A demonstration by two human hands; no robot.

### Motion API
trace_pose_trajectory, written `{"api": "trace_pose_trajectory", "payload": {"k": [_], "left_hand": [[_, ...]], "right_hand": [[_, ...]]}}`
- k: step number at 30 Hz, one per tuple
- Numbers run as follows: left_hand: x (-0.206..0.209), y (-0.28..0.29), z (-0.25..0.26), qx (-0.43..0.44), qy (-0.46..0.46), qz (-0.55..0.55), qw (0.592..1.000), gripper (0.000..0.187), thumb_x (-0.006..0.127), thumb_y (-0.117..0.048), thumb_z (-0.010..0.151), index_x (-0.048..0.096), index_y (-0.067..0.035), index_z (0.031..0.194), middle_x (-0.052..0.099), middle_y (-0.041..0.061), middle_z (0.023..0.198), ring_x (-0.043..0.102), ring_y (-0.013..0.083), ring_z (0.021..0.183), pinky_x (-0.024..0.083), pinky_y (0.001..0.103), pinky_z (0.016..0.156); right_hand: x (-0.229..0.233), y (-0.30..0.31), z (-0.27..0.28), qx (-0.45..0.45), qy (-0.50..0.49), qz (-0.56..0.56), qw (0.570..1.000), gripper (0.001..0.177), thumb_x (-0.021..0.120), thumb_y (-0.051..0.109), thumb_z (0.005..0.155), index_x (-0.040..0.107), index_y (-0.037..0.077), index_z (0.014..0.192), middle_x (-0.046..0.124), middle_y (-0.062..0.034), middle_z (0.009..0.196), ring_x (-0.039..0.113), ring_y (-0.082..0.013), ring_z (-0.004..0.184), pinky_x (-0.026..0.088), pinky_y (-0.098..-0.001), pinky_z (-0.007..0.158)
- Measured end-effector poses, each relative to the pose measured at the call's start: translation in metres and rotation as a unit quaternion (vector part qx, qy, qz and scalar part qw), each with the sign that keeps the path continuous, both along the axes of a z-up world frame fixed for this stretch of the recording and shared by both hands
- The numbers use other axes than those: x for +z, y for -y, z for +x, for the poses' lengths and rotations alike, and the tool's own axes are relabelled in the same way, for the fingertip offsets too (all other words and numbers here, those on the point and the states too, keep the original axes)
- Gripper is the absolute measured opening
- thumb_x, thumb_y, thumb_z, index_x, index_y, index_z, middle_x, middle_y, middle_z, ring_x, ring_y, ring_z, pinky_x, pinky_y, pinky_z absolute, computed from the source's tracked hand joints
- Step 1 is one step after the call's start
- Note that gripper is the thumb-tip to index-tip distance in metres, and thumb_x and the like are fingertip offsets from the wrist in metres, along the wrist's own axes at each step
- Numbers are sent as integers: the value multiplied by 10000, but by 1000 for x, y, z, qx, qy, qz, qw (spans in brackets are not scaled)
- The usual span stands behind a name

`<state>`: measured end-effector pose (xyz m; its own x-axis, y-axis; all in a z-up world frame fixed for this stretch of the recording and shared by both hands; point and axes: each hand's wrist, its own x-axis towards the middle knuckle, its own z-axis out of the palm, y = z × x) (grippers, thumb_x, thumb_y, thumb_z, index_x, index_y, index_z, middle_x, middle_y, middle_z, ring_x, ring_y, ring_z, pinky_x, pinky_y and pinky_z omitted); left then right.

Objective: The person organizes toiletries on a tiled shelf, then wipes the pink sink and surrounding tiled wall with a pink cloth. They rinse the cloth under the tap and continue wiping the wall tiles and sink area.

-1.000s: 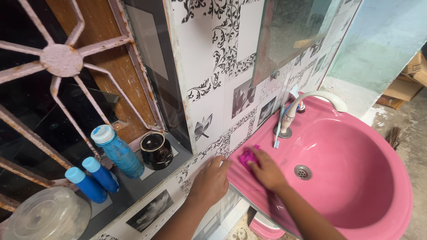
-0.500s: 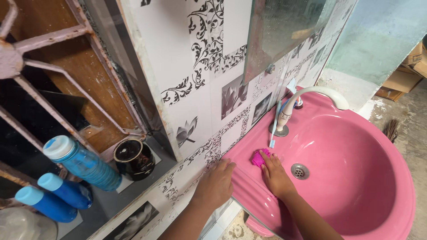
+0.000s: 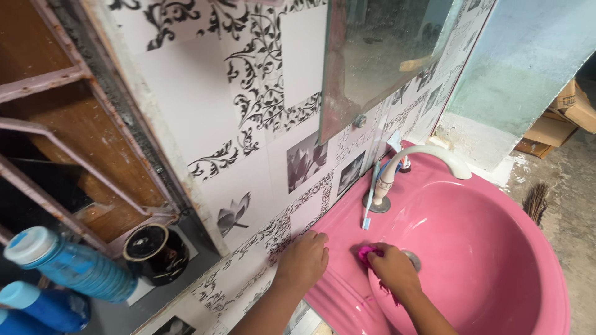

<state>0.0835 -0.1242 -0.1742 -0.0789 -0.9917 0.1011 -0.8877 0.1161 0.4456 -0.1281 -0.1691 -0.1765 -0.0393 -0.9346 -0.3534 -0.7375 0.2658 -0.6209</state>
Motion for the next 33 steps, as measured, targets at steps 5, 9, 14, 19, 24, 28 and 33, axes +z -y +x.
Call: {"api": "trace_pose_trajectory", "payload": {"k": [5, 9, 14, 19, 24, 28, 33], "left_hand": [[-25, 58, -56, 44, -5, -2, 999, 296, 688, -347, 921, 648, -90, 1062, 670, 120, 1062, 655, 357, 1010, 544, 484, 848], [-53, 101, -94, 80, -2, 20, 997, 422, 739, -399, 881, 616, -65, 1108, 653, 138, 1101, 665, 347, 1026, 560, 472, 845], [-72, 137, -107, 134, 2, 47, 990, 383, 728, -349, 854, 623, -84, 1109, 629, 128, 1175, 670, 353, 1041, 587, 480, 819], [-56, 151, -93, 166, -59, -35, 984, 272, 601, -255, 948, 597, -36, 1110, 687, 172, 1050, 695, 372, 964, 579, 497, 807], [-33, 164, -81, 131, -14, -182, 974, 246, 569, -133, 932, 621, -76, 1166, 694, 182, 1034, 701, 380, 921, 583, 489, 771], [-29, 186, -83, 98, 72, -183, 976, 293, 561, -73, 916, 629, -119, 1197, 676, 140, 1149, 725, 337, 893, 610, 468, 711], [-35, 208, -89, 55, 247, -83, 964, 395, 592, -131, 908, 568, -183, 1299, 622, 88, 1138, 736, 253, 860, 626, 481, 552]], "right_hand": [[8, -1, -22, -26, 91, 15, 995, 380, 555, 254, 937, 753, 114, 1230, 657, -108, 638, 620, -198, 487, 531, -356, 525], [12, 3, -58, -62, 153, 16, 986, 376, 562, 220, 934, 760, 93, 1226, 650, -98, 650, 579, -171, 483, 528, -363, 512], [1, 5, -97, -90, 197, 17, 976, 388, 581, 173, 915, 782, 121, 1243, 651, -118, 657, 563, -194, 467, 511, -369, 482], [-7, 14, -114, -88, 182, 34, 979, 367, 613, 172, 933, 760, 195, 1269, 683, -131, 688, 598, -213, 464, 525, -372, 476], [-2, 20, -115, -86, 218, 15, 972, 369, 612, 165, 931, 775, 180, 1262, 699, -122, 715, 565, -197, 456, 528, -352, 473], [3, 22, -113, -83, 224, 33, 971, 380, 610, 143, 929, 752, 173, 1280, 680, -125, 719, 556, -201, 459, 517, -359, 480], [8, 24, -109, -68, 234, 12, 970, 375, 618, 145, 936, 749, 158, 1288, 683, -106, 717, 534, -176, 468, 496, -345, 477]]}}
